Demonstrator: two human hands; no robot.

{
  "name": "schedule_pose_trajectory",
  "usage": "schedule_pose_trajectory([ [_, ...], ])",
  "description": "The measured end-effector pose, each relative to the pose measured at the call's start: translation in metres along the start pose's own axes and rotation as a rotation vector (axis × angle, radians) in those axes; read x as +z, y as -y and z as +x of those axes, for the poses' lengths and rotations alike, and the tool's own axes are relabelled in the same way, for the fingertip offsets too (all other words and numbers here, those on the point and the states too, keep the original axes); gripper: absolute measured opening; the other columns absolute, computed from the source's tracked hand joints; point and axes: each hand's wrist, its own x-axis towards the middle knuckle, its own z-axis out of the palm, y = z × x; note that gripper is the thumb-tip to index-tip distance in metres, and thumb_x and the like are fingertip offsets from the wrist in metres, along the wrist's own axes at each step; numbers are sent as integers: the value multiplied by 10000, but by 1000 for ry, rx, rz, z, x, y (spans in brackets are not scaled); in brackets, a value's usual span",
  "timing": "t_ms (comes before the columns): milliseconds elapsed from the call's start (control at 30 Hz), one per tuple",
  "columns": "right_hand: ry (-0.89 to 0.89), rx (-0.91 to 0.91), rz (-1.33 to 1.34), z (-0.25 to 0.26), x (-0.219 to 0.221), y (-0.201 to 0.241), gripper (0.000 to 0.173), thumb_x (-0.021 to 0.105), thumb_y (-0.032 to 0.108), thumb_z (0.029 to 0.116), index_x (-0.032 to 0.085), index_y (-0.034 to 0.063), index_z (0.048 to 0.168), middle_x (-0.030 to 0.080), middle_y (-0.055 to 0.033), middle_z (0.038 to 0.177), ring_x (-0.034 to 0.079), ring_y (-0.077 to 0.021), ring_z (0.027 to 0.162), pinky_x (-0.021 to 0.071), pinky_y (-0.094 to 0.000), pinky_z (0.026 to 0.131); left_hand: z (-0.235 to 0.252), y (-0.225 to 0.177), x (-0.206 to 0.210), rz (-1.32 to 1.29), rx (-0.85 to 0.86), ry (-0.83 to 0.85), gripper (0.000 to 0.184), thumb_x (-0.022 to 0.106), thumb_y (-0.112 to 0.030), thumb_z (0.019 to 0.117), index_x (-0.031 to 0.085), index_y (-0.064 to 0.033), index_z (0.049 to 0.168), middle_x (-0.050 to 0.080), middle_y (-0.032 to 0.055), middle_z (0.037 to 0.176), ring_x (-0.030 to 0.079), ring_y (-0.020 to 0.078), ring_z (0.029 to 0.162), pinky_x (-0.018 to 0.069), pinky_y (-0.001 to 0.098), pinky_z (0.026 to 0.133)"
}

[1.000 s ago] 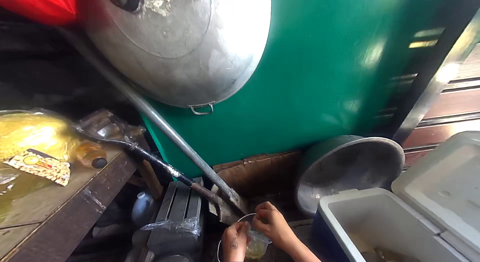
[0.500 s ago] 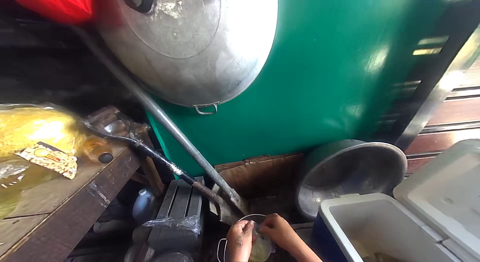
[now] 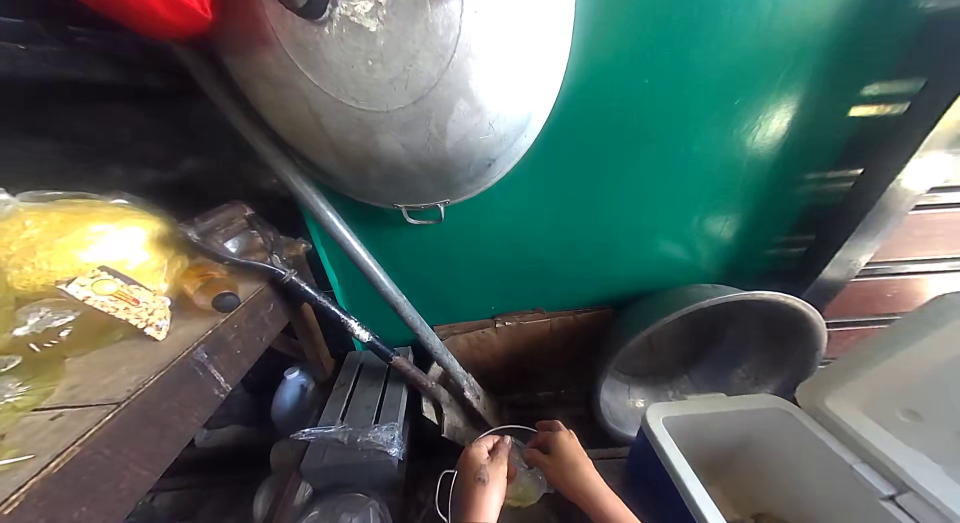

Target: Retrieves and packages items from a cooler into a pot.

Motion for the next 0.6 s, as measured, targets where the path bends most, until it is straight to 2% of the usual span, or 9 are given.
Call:
schedule_pose_trajectory([
  [67, -55, -32, 38, -2, -2, 4, 212, 759, 296, 889, 804, 102, 962, 608, -157, 1394, 515, -375, 1325, 424, -588, 1057, 1, 0, -1, -1, -5, -10, 248, 594, -196, 1046, 739, 1, 1007, 732, 111, 869, 709, 174, 725, 604, 372, 743],
  [200, -182, -167, 51, -16, -17, 19, 208, 755, 315, 895, 810, 131, 975, 622, -128, 1384, 536, -332, 1309, 431, -534, 1064, 1, -2, -2, 3, -44, 10, 247, 605, -206, 1040, 742, -1, 1051, 740, 125, 908, 721, 187, 733, 612, 377, 752],
  [267, -156, -219, 50, -20, -18, 19, 195, 749, 305, 906, 818, 141, 987, 621, -140, 1388, 543, -338, 1306, 432, -531, 1074, 1, -3, -1, -14, -45, 13, 239, 610, -197, 1038, 738, 4, 1028, 733, 124, 876, 717, 184, 712, 614, 369, 735],
  [367, 57, -184, -89, -25, -17, 19, 234, 671, 249, 968, 797, 188, 1155, 499, -156, 1537, 394, -393, 1446, 336, -629, 1119, 2, -2, -1, -15, -36, 11, 249, 596, -204, 1044, 741, -3, 1020, 735, 111, 865, 720, 179, 719, 614, 370, 747],
  [400, 74, -196, -129, -26, -15, 19, 262, 641, 212, 983, 781, 210, 1205, 472, -147, 1564, 357, -393, 1472, 319, -636, 1125, 2, -2, -2, -15, -30, 3, 247, 594, -201, 1044, 741, -6, 1002, 731, 100, 839, 715, 169, 699, 616, 361, 731],
  [467, -64, -307, -153, -28, -8, 14, 308, 620, 135, 965, 787, 248, 1197, 537, -145, 1507, 415, -397, 1436, 372, -626, 1081, 3, -3, -4, -19, -29, -5, 240, 599, -197, 1042, 745, -13, 990, 725, 80, 805, 701, 144, 667, 608, 335, 703],
  [533, -294, -473, -151, -25, -2, 7, 310, 622, 81, 930, 823, 269, 1073, 651, -119, 1372, 545, -394, 1321, 483, -589, 994, 2, -4, -5, -36, -31, -5, 235, 608, -198, 1038, 744, -10, 1001, 721, 82, 812, 695, 141, 669, 603, 330, 702],
  [600, -325, -530, -201, -26, -3, 6, 400, 599, 12, 900, 829, 298, 1058, 658, -96, 1371, 556, -389, 1310, 498, -585, 970, 2, -4, -6, -51, -24, -12, 232, 614, -197, 1035, 743, -7, 1001, 723, 87, 821, 699, 146, 673, 607, 335, 701],
])
